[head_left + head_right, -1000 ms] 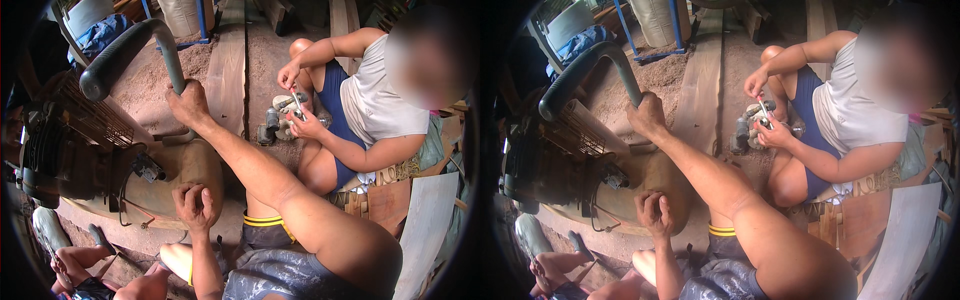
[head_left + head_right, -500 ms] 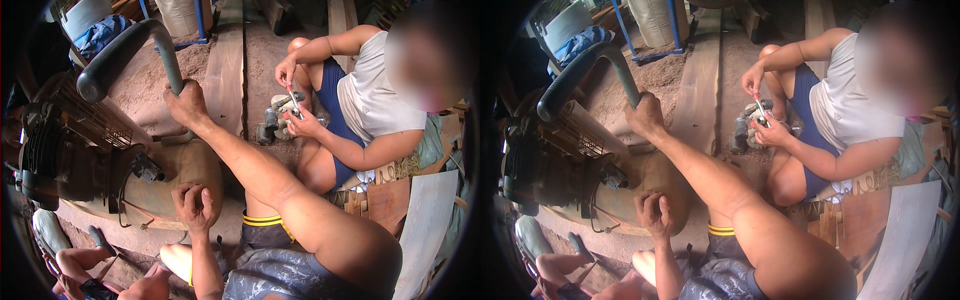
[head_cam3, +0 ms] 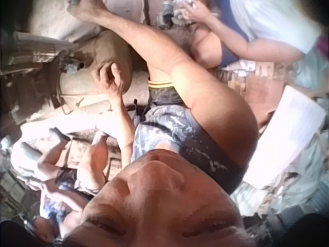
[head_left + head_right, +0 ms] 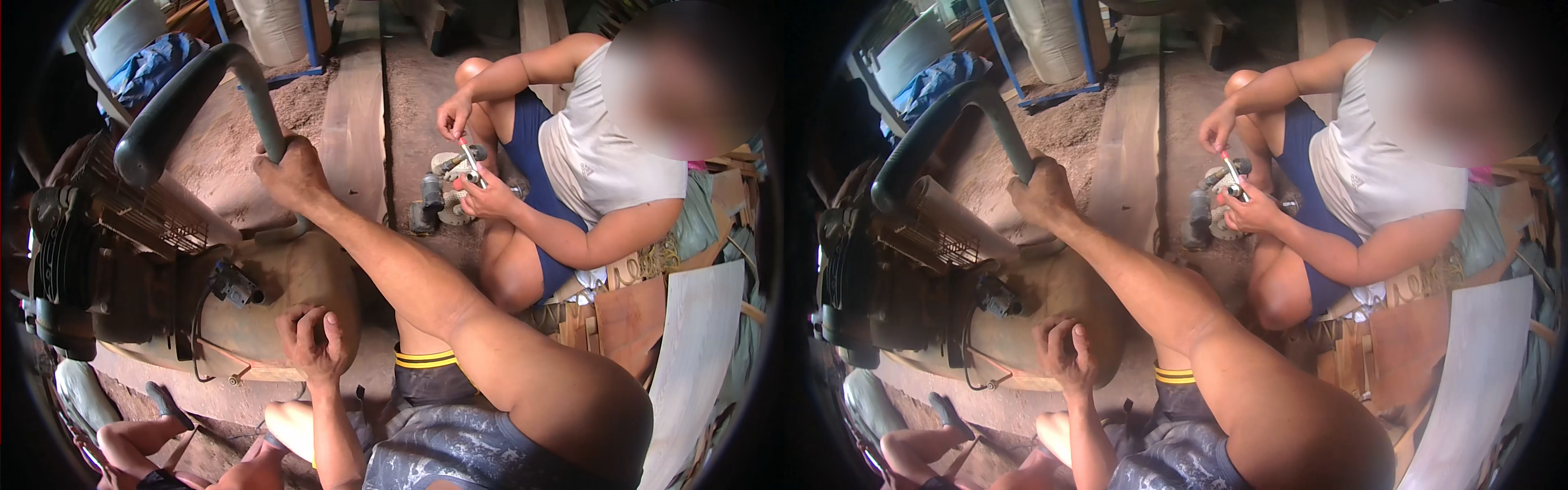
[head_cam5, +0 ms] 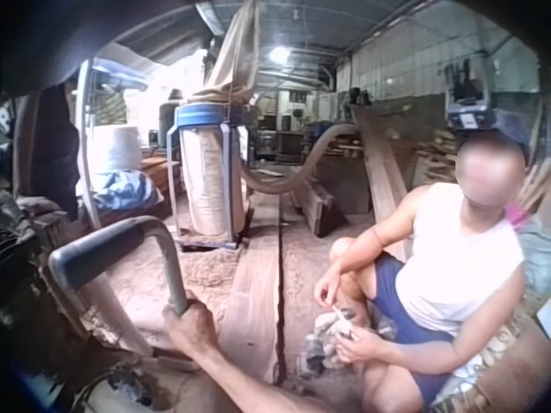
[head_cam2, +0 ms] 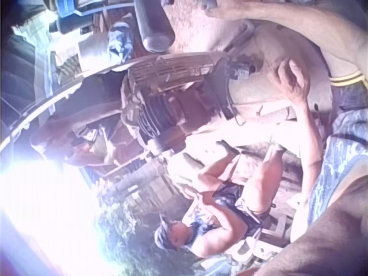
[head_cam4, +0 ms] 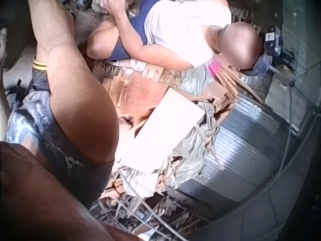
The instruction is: The recorder is working with a group of people to inspect and repair an air compressor manifold and pressure switch assembly.
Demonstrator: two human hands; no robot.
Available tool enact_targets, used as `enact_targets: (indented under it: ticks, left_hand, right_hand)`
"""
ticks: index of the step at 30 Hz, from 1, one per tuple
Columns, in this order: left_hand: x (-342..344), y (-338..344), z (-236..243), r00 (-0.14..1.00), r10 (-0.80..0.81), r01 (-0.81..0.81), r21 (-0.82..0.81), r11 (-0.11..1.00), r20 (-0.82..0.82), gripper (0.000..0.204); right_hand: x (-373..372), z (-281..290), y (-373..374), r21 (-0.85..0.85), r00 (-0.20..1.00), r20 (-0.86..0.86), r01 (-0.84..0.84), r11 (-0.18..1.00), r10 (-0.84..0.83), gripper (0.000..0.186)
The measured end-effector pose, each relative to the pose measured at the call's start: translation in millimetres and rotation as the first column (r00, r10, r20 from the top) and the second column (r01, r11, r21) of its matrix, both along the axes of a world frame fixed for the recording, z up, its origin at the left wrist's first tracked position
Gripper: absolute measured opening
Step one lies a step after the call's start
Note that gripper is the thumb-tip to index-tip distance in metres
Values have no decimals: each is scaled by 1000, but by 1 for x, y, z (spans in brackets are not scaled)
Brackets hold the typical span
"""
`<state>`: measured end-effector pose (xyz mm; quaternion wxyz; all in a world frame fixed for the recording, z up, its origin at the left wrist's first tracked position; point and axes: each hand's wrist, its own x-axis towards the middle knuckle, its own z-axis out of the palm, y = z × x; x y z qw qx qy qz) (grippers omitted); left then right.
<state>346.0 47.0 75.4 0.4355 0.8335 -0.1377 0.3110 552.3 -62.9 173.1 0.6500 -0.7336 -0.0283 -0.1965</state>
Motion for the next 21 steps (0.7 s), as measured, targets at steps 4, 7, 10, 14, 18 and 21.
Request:
enact_targets:
  ticks: [4, 7, 10, 14, 18, 21]
  left_hand:
    - [0, 2, 2, 1000, -29, 29, -5, 1000, -8, 12]
    - [1, 5, 1, 999, -51, 51, 40, 998, 12, 11]
    - [0, 7, -2, 996, -89, 89, -6, 996, -21, 10]
    - [-1, 10, -4, 994, -91, 90, -15, 996, -58, 10]
    - [0, 10, -3, 995, -86, 87, 23, 996, -40, 9]
    - [3, 6, -4, 997, -73, 71, -43, 997, -24, 8]
  right_hand:
    - [3, -4, -58, -161, 931, 7, -360, 919, 366, 34]
    - [-8, -6, -168, -280, 988, -8, -152, 948, 156, 52]
    - [-34, -20, -292, -59, 891, -287, 351, 935, -353, 44]
    - [-57, -61, -375, -503, 725, -347, 393, 770, -596, 59]
    - [-50, -95, -384, -255, 645, -647, 320, 912, -407, 67]
    - [-33, -112, -386, -122, 678, -654, 342, 932, -335, 60]
